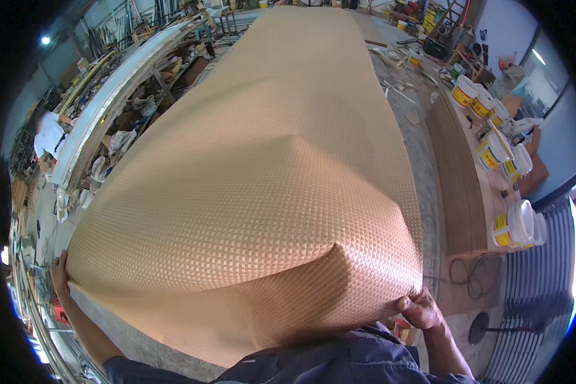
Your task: The person applies glue to a large wooden board using a roller, then places a textured mat on top and smooths it with a wooden block. The task involves coordinated hand movements to ensure even coverage and adhesion.
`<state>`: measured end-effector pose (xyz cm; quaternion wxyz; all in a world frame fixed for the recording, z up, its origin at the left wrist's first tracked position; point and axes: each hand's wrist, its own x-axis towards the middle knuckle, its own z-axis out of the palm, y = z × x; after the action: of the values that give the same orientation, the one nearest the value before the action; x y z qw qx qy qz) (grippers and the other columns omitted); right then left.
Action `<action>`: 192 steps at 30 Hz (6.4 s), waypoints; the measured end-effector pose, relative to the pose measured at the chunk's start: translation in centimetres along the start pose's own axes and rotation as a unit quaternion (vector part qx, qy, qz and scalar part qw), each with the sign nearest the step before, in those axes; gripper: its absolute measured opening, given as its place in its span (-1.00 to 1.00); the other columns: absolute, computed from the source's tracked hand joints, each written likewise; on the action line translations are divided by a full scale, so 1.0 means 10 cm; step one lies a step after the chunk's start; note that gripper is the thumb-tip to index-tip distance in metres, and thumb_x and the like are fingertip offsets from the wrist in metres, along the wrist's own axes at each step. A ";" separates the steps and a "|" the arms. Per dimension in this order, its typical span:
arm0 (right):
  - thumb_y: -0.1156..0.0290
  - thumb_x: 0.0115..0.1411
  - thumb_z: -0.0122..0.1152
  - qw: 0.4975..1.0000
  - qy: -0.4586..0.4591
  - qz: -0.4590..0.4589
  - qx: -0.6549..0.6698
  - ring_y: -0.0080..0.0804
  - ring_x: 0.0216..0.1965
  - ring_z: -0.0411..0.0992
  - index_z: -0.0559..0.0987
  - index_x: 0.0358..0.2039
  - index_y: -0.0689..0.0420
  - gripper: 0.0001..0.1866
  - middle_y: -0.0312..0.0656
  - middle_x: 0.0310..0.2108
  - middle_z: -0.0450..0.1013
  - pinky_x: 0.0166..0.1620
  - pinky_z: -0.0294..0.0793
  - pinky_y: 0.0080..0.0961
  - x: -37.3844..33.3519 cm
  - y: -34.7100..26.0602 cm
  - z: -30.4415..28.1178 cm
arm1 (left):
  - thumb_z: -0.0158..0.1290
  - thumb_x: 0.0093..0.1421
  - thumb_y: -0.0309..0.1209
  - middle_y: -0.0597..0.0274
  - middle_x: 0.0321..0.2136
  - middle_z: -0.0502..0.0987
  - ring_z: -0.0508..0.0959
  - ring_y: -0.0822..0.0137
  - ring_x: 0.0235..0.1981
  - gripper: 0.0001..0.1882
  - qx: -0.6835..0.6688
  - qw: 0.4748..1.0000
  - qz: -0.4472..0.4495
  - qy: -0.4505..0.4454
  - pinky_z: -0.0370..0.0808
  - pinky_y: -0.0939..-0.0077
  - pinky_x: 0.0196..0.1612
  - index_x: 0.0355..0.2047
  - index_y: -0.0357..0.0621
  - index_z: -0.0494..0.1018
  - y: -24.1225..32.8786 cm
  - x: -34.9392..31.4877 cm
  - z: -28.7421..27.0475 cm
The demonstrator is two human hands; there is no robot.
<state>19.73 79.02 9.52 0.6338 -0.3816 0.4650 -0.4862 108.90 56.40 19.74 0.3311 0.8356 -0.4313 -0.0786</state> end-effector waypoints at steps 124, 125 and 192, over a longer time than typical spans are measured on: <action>0.39 0.30 0.01 0.930 0.035 0.327 -0.165 -0.49 -0.27 0.43 0.49 -0.04 0.24 -0.72 -0.27 -0.25 0.50 -0.20 0.46 -0.44 -0.04 1.79 -1.06 | 0.03 0.29 0.01 0.17 -0.73 0.21 0.17 0.39 -0.61 -0.38 0.243 0.968 0.051 -0.039 0.17 0.33 -0.51 -0.60 -0.39 0.36 -1.91 -0.93 1.24; 0.38 0.32 0.00 0.938 0.051 0.303 -0.162 -0.52 -0.29 0.42 0.49 -0.03 0.23 -0.72 -0.28 -0.26 0.51 -0.22 0.45 -0.45 -0.05 1.91 -1.09 | 0.02 0.29 0.03 0.12 -0.72 0.24 0.19 0.36 -0.61 -0.37 0.255 0.965 0.054 -0.042 0.19 0.30 -0.50 -0.58 -0.41 0.38 -1.93 -0.92 1.30; 0.36 0.34 0.01 0.953 0.208 0.121 -0.183 -0.34 -0.13 0.46 0.55 -0.19 0.25 -0.76 -0.17 -0.21 0.51 -0.03 0.43 -0.43 0.91 1.41 -2.26 | 0.11 0.21 -0.11 -0.06 0.27 0.20 0.08 -0.22 0.33 -0.40 -0.010 0.893 0.394 -0.217 0.01 -0.27 0.30 0.17 -0.16 0.33 2.64 -4.23 4.50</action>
<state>2.53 72.78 -11.90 0.4961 -0.3226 0.7103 -0.3812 46.44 56.46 -5.02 0.2413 0.5560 -0.7855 -0.1253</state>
